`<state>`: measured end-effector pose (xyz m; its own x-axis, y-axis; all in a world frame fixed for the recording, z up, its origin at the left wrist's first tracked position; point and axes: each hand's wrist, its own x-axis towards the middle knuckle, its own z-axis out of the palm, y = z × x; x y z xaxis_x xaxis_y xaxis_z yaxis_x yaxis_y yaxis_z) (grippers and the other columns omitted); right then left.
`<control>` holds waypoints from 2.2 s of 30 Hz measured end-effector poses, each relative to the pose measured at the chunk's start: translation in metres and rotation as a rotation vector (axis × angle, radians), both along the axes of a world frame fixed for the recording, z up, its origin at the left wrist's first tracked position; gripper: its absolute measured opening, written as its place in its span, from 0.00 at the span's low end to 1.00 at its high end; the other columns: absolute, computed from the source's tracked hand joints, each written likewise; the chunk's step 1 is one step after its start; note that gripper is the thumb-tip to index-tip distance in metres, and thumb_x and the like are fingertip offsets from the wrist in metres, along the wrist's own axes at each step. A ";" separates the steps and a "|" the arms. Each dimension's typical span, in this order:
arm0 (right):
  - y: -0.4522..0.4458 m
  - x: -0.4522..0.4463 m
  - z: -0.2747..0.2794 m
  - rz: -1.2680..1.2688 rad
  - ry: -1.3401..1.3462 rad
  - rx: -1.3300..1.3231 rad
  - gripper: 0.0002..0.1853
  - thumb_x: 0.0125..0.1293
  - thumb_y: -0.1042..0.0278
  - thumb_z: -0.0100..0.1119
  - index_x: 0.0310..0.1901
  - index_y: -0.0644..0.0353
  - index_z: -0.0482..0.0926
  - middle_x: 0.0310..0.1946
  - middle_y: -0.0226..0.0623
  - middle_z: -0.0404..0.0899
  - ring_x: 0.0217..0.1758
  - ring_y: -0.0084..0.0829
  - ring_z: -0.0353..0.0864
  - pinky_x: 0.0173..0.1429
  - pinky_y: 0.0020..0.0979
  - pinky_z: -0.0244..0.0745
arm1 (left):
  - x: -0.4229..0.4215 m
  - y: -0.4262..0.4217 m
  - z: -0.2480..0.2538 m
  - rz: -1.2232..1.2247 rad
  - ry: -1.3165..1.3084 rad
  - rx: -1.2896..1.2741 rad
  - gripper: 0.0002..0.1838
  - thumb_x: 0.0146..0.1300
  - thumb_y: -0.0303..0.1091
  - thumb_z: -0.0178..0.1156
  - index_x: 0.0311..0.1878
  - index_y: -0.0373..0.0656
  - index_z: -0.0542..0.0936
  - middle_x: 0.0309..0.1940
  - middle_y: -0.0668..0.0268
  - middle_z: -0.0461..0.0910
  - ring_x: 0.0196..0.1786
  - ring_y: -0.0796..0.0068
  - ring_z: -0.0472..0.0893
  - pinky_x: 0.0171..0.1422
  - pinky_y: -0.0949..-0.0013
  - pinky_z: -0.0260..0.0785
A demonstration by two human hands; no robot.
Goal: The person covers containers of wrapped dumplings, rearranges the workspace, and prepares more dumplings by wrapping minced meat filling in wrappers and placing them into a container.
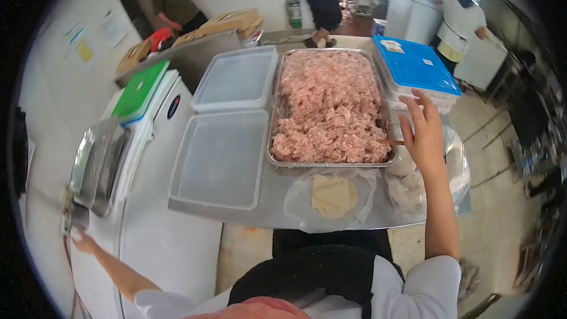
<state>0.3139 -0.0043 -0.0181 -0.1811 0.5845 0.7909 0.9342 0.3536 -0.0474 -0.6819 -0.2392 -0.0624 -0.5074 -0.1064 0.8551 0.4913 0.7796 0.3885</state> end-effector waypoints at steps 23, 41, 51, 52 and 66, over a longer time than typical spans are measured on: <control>0.014 -0.056 0.007 -0.155 -0.057 -0.064 0.18 0.61 0.72 0.63 0.54 0.56 0.76 0.57 0.45 0.72 0.57 0.47 0.75 0.57 0.42 0.73 | -0.128 0.022 -0.012 -0.031 -0.302 0.318 0.44 0.52 0.58 0.69 0.62 0.32 0.70 0.56 0.41 0.75 0.56 0.48 0.77 0.60 0.53 0.70; -0.001 -0.062 0.006 -0.137 -0.073 -0.042 0.16 0.60 0.73 0.64 0.51 0.55 0.78 0.56 0.44 0.73 0.54 0.45 0.76 0.56 0.41 0.74 | -0.054 0.040 -0.007 -0.110 -0.294 0.353 0.43 0.63 0.69 0.50 0.49 0.27 0.75 0.46 0.38 0.78 0.50 0.39 0.77 0.55 0.50 0.68; -0.019 -0.031 -0.004 -0.167 0.012 -0.052 0.15 0.61 0.73 0.63 0.50 0.57 0.79 0.55 0.45 0.74 0.55 0.45 0.77 0.55 0.41 0.74 | -0.052 0.047 -0.006 -0.327 -0.255 0.396 0.35 0.65 0.60 0.55 0.52 0.29 0.76 0.46 0.43 0.80 0.47 0.48 0.79 0.54 0.55 0.70; -0.020 -0.029 -0.005 -0.164 0.016 -0.053 0.15 0.61 0.73 0.63 0.50 0.58 0.79 0.55 0.44 0.74 0.55 0.45 0.77 0.55 0.41 0.74 | -0.048 0.047 -0.004 -0.380 -0.234 0.488 0.33 0.66 0.57 0.56 0.51 0.29 0.77 0.45 0.45 0.80 0.46 0.51 0.80 0.53 0.57 0.71; -0.027 -0.021 -0.024 -0.030 0.100 -0.068 0.14 0.59 0.71 0.65 0.48 0.57 0.80 0.53 0.44 0.74 0.51 0.44 0.77 0.53 0.39 0.75 | 0.098 0.005 0.071 -0.994 -0.303 0.686 0.17 0.68 0.41 0.56 0.38 0.33 0.79 0.27 0.67 0.72 0.32 0.74 0.70 0.39 0.70 0.64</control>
<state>0.2924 -0.0315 -0.0421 -0.0848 0.6414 0.7625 0.9339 0.3179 -0.1635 -0.5837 -0.2339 0.0089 -0.7907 0.0586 0.6094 0.5713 -0.2868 0.7690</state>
